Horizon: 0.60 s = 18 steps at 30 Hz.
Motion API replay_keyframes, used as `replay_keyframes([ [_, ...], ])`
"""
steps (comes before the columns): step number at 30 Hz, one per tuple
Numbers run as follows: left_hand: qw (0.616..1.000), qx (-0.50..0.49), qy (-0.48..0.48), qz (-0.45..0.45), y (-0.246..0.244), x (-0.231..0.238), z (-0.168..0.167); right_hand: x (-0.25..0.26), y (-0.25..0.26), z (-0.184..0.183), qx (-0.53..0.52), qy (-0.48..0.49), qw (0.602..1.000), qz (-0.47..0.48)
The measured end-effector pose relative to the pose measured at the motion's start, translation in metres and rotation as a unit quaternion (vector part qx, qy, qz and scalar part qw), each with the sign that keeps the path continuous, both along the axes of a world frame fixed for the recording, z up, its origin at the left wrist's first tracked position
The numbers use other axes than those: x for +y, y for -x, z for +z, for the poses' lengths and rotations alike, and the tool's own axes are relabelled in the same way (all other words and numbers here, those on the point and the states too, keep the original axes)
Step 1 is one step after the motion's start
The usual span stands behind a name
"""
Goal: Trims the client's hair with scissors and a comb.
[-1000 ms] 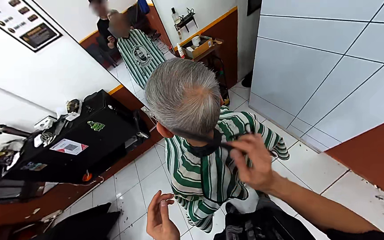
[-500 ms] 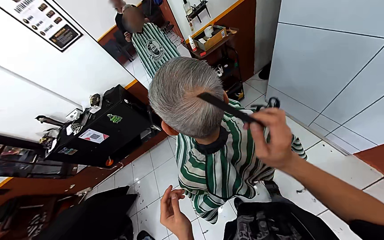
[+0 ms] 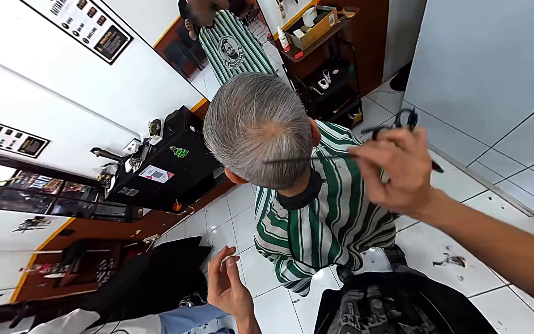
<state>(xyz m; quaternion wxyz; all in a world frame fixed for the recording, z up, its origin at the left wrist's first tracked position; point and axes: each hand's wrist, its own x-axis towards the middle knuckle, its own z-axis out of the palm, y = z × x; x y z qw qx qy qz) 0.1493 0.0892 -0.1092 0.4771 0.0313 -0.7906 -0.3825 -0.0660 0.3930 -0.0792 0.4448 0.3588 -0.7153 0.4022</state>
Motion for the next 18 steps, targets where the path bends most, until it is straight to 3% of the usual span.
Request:
replay_keyframes([
  [3, 0.998, 0.014, 0.055, -0.009, 0.012, 0.002, 0.018, -0.004, 0.02, 0.011, 0.009, 0.0, 1.0, -0.001],
  [10, 0.996, 0.005, 0.094, 0.001, 0.008, 0.004, 0.029, 0.023, 0.018, -0.017, 0.09, -0.09, 0.991, 0.032],
  [14, 0.995, 0.01, 0.094, -0.016, 0.02, 0.01, 0.032, 0.019, 0.036, 0.019, 0.069, -0.045, 0.996, 0.037],
  [18, 0.994, 0.017, 0.11, -0.018, 0.023, 0.015, 0.034, 0.01, 0.048, 0.037, 0.093, -0.069, 0.992, 0.041],
])
